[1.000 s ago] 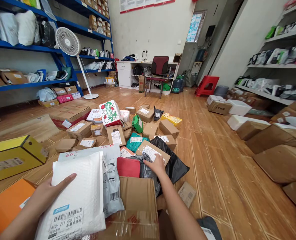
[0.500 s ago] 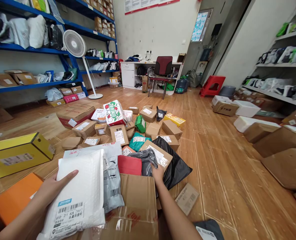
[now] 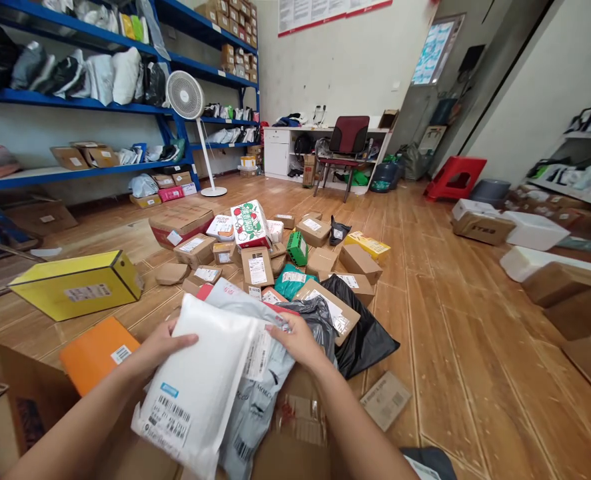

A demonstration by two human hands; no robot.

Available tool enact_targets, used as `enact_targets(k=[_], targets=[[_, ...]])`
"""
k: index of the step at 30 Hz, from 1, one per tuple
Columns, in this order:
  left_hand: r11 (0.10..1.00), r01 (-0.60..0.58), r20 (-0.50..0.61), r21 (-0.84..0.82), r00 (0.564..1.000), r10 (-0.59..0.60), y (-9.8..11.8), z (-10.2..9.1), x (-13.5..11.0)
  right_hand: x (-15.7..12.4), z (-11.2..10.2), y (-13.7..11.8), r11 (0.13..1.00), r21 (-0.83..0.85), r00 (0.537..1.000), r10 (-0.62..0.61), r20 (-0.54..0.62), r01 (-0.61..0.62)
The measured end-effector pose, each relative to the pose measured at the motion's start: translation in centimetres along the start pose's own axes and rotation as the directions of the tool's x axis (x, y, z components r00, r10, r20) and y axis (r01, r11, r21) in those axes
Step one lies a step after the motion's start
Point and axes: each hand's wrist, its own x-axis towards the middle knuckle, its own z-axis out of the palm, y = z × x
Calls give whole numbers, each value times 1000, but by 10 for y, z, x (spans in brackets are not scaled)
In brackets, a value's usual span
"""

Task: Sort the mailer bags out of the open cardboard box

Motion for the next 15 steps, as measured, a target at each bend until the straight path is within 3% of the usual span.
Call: enact_targets(k=[2,4,6,8,10,11,13,15], targets=[[986,2,-126,-164,992,-23,4,-8,-5,0,-1,12,985,156,981,105,-166,-79],[970,-11,-173,-242,984,-32,7,-14,-10,0,-1,18,974,218,956,124,-266,-66],[976,2,-68,-218,998,-17,8,-14,-13,1,9,14,989,149,966,34,-256,5],[995,28,113,-98,993,-17,5,-6,-13,6,25,5,995,40,985,-86,-151,93],[999,27,186,18,982,-30,1,2,-10,18,32,2,990,-24,985,-139,-103,137],[998,28,147,50,989,-35,-2,4,-8,26,27,3,992,-39,982,-126,-142,122],[998,56,-53,35,997,-55,-7,5,-3,38,1,16,996,-79,939,-55,-340,30],[994,106,-247,-31,963,-110,-10,1,2,40,-40,38,986,-122,822,25,-569,-115]])
